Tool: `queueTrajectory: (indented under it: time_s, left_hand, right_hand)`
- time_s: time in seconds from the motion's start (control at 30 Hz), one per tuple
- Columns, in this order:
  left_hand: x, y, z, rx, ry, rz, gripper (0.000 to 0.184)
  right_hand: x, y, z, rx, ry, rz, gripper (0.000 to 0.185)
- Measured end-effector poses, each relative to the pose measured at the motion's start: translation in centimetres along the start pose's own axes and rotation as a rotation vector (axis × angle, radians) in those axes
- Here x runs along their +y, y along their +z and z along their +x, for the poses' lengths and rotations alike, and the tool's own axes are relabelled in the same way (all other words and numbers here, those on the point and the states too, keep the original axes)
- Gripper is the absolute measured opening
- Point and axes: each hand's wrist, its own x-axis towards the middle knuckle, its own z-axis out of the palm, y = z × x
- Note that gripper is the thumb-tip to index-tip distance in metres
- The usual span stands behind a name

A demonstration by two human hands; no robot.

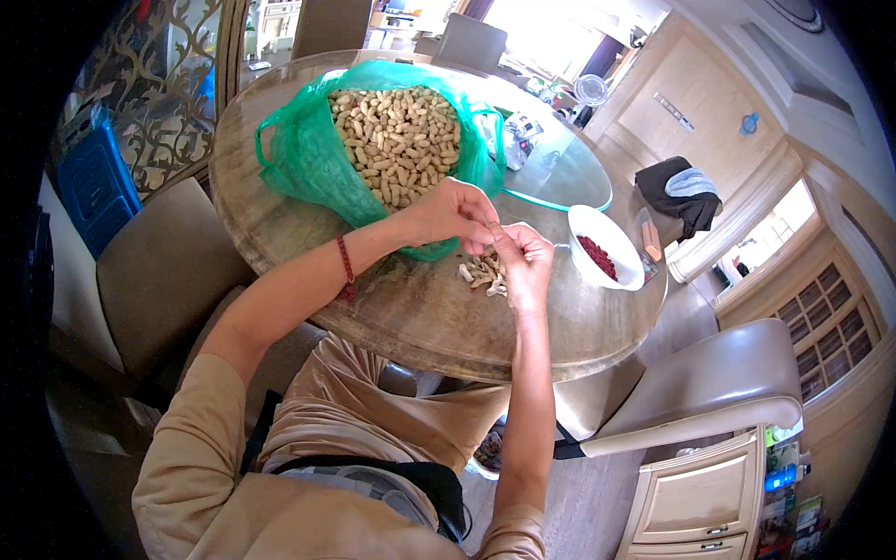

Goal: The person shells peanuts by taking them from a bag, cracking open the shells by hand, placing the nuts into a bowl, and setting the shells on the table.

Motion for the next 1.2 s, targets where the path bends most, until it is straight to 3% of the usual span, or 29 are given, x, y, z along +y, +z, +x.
queueTrajectory:
  time_s: [0.07, 0.27, 0.8, 1.0, 1.07, 1.2]
  left_hand:
    - [0.0, 0.2, -0.1, 0.046, 0.034, -0.02, 0.019]
    - [-0.4, 0.2, 0.0, 0.105, 0.006, -0.062, 0.017]
    - [-1.4, -0.1, 0.1, 0.165, -0.095, -0.167, 0.022]
    - [-1.9, 0.6, 0.1, 0.188, 0.069, 0.123, 0.016]
    - [-1.5, 1.0, 0.0, 0.272, 0.259, 0.524, 0.013]
    - [-0.9, 1.7, -0.1, 0.265, 0.329, 0.592, 0.011]
  right_hand:
    - [0.2, -0.2, 0.0, -0.027, 0.094, 0.235, 0.013]
    - [0.3, 0.0, 0.1, 0.026, 0.198, 0.358, 0.013]
    - [0.4, 0.5, 0.3, 0.059, 0.377, 0.377, 0.015]
    - [0.9, 0.2, 0.4, 0.042, 0.406, 0.233, 0.014]
    - [0.9, 0.3, 0.4, 0.082, 0.386, 0.265, 0.013]
    - [0.8, -0.1, 0.5, 0.081, 0.421, 0.481, 0.011]
